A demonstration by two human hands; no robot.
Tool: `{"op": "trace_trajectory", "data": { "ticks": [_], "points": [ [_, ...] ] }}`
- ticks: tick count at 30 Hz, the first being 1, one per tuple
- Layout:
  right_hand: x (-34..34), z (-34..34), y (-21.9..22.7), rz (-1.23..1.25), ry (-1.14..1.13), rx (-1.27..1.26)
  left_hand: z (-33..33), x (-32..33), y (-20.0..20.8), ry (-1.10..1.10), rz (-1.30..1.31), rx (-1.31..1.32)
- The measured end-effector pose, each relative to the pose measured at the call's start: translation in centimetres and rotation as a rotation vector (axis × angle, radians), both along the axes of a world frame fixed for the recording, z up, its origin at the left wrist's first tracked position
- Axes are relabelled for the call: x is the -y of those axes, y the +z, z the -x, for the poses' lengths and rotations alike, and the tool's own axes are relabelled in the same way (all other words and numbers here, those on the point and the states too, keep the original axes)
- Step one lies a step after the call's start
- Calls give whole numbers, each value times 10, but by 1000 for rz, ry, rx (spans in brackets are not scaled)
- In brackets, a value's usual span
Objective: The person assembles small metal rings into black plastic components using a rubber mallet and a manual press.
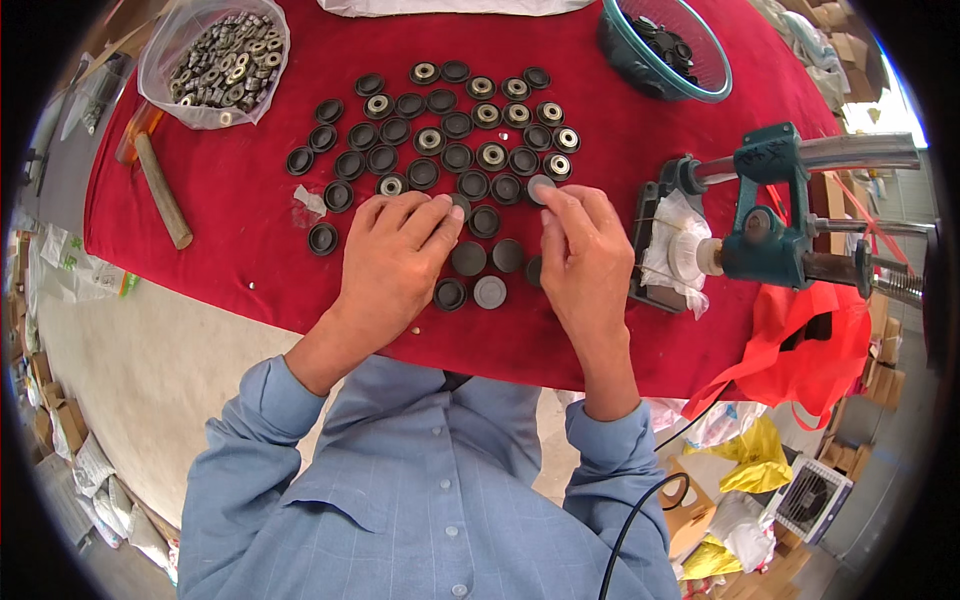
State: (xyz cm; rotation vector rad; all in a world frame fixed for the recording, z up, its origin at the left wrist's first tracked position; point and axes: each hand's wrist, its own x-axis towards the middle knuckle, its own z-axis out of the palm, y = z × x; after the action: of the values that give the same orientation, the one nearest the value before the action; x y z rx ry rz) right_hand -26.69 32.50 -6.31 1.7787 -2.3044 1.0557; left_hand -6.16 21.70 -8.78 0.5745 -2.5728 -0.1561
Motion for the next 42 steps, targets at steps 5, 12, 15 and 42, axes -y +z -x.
{"op": "trace_trajectory", "data": {
  "ticks": [5, 12, 15, 42],
  "points": [
    [9, -25, 7, -149, 41, 70, -2, -9, 1, 32, 12, 1],
    [26, -39, 3, -376, -43, 22, -16, -9, 8, 81, -123, -104],
    [26, -38, 2, -420, -58, 111, -47, 3, 7, 230, -156, -284],
    [5, 40, 4, -47, -143, 579, -25, 45, -13, 104, -177, -337]
  ]
}}
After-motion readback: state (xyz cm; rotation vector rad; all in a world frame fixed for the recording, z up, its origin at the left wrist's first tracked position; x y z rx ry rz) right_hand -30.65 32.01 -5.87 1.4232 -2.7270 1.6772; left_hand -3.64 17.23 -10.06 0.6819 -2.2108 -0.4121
